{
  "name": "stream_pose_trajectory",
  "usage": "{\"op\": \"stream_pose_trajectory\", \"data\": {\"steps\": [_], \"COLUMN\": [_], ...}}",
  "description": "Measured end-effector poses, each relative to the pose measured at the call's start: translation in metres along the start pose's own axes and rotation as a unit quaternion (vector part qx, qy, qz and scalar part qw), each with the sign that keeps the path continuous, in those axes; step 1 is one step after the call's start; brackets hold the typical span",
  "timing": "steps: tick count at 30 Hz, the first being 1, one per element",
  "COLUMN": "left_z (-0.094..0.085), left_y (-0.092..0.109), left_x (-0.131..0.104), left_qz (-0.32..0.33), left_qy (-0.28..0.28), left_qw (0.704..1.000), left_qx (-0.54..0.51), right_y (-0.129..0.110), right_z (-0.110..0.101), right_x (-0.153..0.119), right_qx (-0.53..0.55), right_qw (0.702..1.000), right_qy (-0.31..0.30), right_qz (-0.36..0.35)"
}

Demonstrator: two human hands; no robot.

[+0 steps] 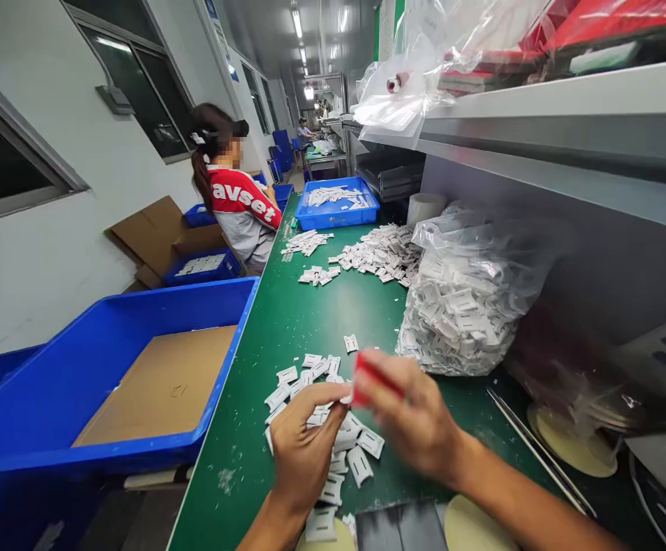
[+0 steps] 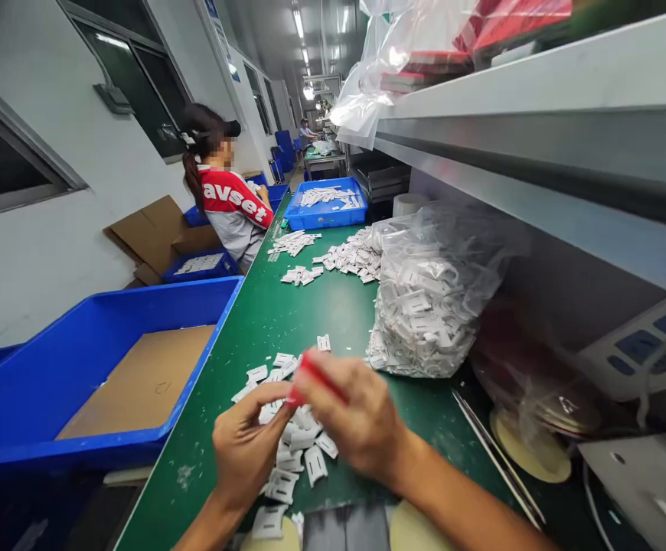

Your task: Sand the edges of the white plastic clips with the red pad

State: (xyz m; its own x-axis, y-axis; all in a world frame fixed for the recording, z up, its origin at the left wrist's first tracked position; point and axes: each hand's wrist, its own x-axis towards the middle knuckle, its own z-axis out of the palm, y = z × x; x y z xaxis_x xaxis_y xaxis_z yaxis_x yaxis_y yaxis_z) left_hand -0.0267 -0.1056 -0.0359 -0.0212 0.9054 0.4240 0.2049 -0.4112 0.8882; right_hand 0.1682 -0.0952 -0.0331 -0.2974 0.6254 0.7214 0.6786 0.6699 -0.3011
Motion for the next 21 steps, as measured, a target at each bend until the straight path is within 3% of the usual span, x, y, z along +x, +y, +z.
{"op": "stream_pose_trajectory", "data": {"steps": [1,5,8,13,17,21], "left_z": [0.0,0.002,0.003,0.003,0.004,0.007], "left_y": [-0.001,-0.003,-0.001,0.006,0.003,-0.002], "left_x": [0.002,0.011,0.013,0.008,0.0,-0.01], "left_qz": [-0.016,-0.08,-0.115,-0.037,-0.016,0.038], "left_qy": [0.001,0.003,0.011,0.008,0.041,0.065], "left_qw": [1.0,0.993,0.989,0.997,0.999,0.997], "left_qx": [-0.019,-0.084,-0.097,-0.067,-0.022,-0.02], "right_y": [0.001,0.007,0.004,-0.014,-0.027,-0.024], "right_z": [0.0,0.001,0.003,0.001,-0.004,-0.002], "right_x": [-0.001,-0.002,-0.003,-0.009,-0.014,-0.012], "right_qx": [0.013,0.002,0.049,0.109,0.105,0.046], "right_qw": [1.0,0.99,0.988,0.977,0.988,0.997], "right_qy": [-0.016,0.02,0.003,0.0,0.05,0.023], "right_qz": [-0.017,0.14,0.144,0.181,0.106,-0.06]}}
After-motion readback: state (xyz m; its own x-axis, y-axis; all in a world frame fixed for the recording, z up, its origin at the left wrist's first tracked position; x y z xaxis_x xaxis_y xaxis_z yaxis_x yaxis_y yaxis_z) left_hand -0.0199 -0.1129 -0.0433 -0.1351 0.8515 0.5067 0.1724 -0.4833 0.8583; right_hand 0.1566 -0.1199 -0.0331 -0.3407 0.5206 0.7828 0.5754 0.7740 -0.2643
